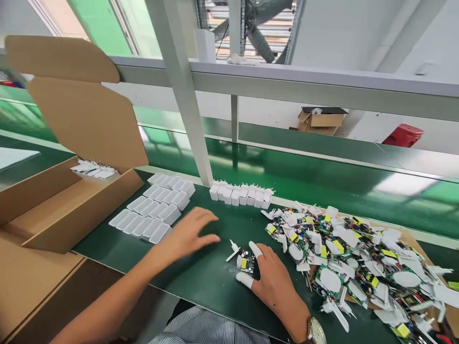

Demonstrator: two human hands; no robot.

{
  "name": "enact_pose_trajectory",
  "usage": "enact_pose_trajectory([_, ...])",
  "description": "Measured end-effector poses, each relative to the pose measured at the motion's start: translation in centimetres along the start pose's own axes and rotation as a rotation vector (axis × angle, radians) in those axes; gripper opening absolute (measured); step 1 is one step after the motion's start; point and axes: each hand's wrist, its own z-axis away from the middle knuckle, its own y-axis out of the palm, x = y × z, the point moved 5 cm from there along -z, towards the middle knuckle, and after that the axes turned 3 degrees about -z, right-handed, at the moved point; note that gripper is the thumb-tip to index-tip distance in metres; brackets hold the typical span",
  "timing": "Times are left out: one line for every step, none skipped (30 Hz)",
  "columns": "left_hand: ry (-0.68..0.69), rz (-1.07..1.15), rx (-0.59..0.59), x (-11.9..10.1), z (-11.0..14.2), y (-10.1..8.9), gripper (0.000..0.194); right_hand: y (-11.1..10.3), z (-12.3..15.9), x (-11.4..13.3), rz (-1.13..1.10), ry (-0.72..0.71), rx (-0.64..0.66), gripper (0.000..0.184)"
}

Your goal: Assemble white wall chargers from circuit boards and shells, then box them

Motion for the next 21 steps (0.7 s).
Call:
enact_pose_trajectory([-0.083, -0.086, -0.057, 2.0, 1.2, -1.7, 0.039, 0.2, -0.2, 0.2, 0.000, -0.007, 0.031, 0.066])
enact_pose_trajectory([-0.157, -0.181, -0.093, 3.9, 2.6, -3.2, 0.036, 0.2, -0.3, 0.3, -0.006, -0.020, 0.065, 0.063])
enact_pose_trajectory([-0.210, -0.267, -0.098, 5.6, 4.0, -4.2, 0.036, 0.2, -0.5, 0.3, -0.016, -0.041, 0.094, 0.060])
enact_pose_trajectory([-0.232, -0.338, -0.091, 7.0, 5.4, -4.8, 0.036, -0.1, -0.7, 0.3, -0.025, -0.072, 0.109, 0.058])
enact_pose_trajectory([-0.240, -0.390, -0.080, 8.0, 6.7, -5.0, 0.035, -0.5, -0.8, 0.2, -0.027, -0.105, 0.107, 0.059])
enact_pose_trajectory([-0.236, -0.423, -0.075, 8.8, 7.9, -5.0, 0.031, -1.0, -1.0, 0.1, -0.016, -0.127, 0.088, 0.061])
enact_pose_trajectory([-0.221, -0.434, -0.072, 9.1, 8.9, -4.7, 0.027, -1.5, -1.2, -0.2, 0.009, -0.128, 0.053, 0.062])
enact_pose_trajectory([-0.202, -0.426, -0.074, 9.2, 9.6, -4.3, 0.022, -1.9, -1.3, -0.4, 0.047, -0.102, 0.013, 0.060])
enact_pose_trajectory([-0.177, -0.404, -0.083, 9.0, 10.1, -3.9, 0.021, -2.1, -1.5, -0.6, 0.092, -0.055, -0.019, 0.054])
enact_pose_trajectory([-0.148, -0.368, -0.092, 8.6, 10.2, -3.4, 0.023, -2.0, -1.6, -0.7, 0.137, 0.003, -0.030, 0.048])
enact_pose_trajectory([-0.115, -0.319, -0.101, 7.9, 10.0, -2.9, 0.025, -1.8, -1.7, -0.6, 0.175, 0.062, -0.016, 0.043])
enact_pose_trajectory([-0.078, -0.260, -0.106, 7.1, 9.5, -2.4, 0.025, -1.3, -1.9, -0.3, 0.203, 0.109, 0.016, 0.043])
enact_pose_trajectory([-0.042, -0.192, -0.110, 6.2, 8.7, -1.8, 0.024, -0.7, -2.0, 0.2, 0.219, 0.138, 0.060, 0.044])
enact_pose_trajectory([-0.005, -0.118, -0.105, 5.3, 7.8, -1.2, 0.021, -0.1, -2.3, 0.7, 0.222, 0.145, 0.105, 0.046])
enact_pose_trajectory([0.031, -0.045, -0.091, 4.4, 6.6, -0.4, 0.019, 0.4, -2.5, 1.3, 0.212, 0.138, 0.140, 0.046])
enact_pose_trajectory([0.066, 0.022, -0.066, 3.5, 5.4, 0.4, 0.018, 0.7, -2.7, 1.8, 0.191, 0.124, 0.164, 0.047])
enact_pose_trajectory([0.098, 0.080, -0.033, 2.7, 4.2, 1.4, 0.017, 0.9, -2.8, 2.2, 0.163, 0.108, 0.177, 0.049])
enact_pose_trajectory([0.127, 0.130, 0.007, 2.0, 3.0, 2.3, 0.015, 0.9, -2.9, 2.4, 0.131, 0.091, 0.182, 0.052])
enact_pose_trajectory([0.154, 0.173, 0.053, 1.4, 1.8, 3.3, 0.014, 0.7, -2.8, 2.4, 0.103, 0.078, 0.181, 0.057])
enact_pose_trajectory([0.177, 0.214, 0.099, 0.8, 0.7, 4.2, 0.011, 0.6, -2.6, 2.3, 0.081, 0.069, 0.175, 0.061])
enact_pose_trajectory([0.196, 0.253, 0.139, 0.4, -0.3, 4.9, 0.009, 0.3, -2.4, 2.1, 0.060, 0.059, 0.168, 0.064])
